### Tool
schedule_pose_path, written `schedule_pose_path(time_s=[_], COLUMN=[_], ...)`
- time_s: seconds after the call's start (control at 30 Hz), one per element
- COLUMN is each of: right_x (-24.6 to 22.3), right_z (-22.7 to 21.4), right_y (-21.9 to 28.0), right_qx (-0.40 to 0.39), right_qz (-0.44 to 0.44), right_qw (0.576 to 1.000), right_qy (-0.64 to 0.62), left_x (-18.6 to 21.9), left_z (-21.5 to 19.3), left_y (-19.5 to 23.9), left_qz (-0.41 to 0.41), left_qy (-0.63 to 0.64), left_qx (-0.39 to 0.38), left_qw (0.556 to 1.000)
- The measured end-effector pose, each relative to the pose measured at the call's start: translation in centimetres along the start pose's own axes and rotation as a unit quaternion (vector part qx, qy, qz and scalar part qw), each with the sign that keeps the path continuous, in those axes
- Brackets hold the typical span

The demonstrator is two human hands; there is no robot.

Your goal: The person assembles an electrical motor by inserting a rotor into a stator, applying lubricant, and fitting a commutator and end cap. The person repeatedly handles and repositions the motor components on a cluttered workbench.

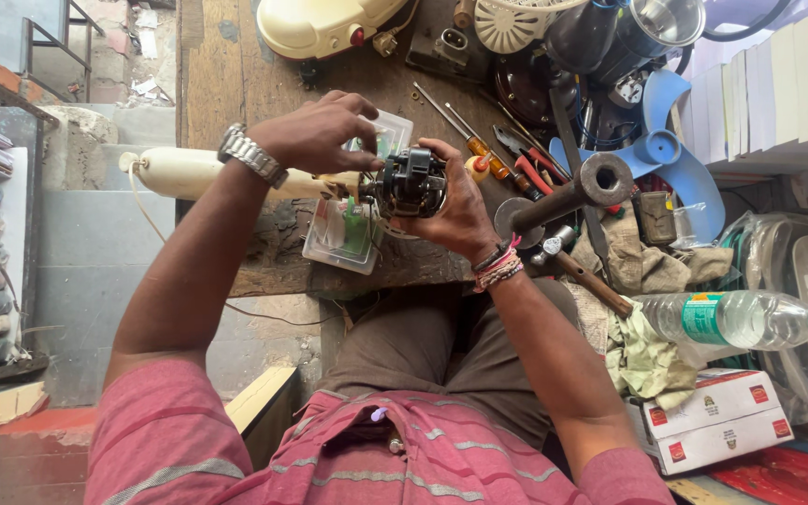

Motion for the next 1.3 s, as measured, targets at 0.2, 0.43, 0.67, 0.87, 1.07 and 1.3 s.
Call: schedule_pose_path(time_s=[0.2, 0.43, 0.67, 0.87, 1.07, 1.3], right_x=[-0.6, -0.9, -0.5, -0.5, -0.2, 0.1], right_z=[-0.3, -0.4, -0.4, -0.1, 0.5, 0.6], right_y=[-0.5, -0.3, 0.0, 0.5, 1.1, 0.9], right_qx=[-0.007, -0.039, -0.030, -0.002, 0.035, 0.033], right_qz=[-0.032, -0.044, -0.025, 0.001, -0.034, -0.029], right_qw=[0.999, 0.998, 0.998, 1.000, 0.999, 0.998], right_qy=[0.013, -0.027, -0.046, 0.004, -0.008, -0.040], left_x=[0.0, 0.6, 0.4, -1.3, -2.0, -0.2], left_z=[-0.7, -0.4, 0.3, 0.1, 2.5, 5.6], left_y=[0.6, -1.0, -1.0, -0.6, 0.6, 5.8], left_qz=[0.044, 0.096, 0.029, 0.006, -0.008, 0.038], left_qy=[0.060, 0.031, 0.002, 0.037, 0.118, 0.073], left_qx=[0.004, -0.005, -0.030, -0.047, 0.042, 0.362], left_qw=[0.997, 0.995, 0.999, 0.998, 0.992, 0.928])
Point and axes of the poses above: each hand's wrist, its own y-axis away from the middle knuckle, its own z-axis out of the palm, x = y × z, the point moved 1 cm from there along -y, towards the middle knuckle, and after that the axes turned 11 degrees about x, right-handed, at the moved point
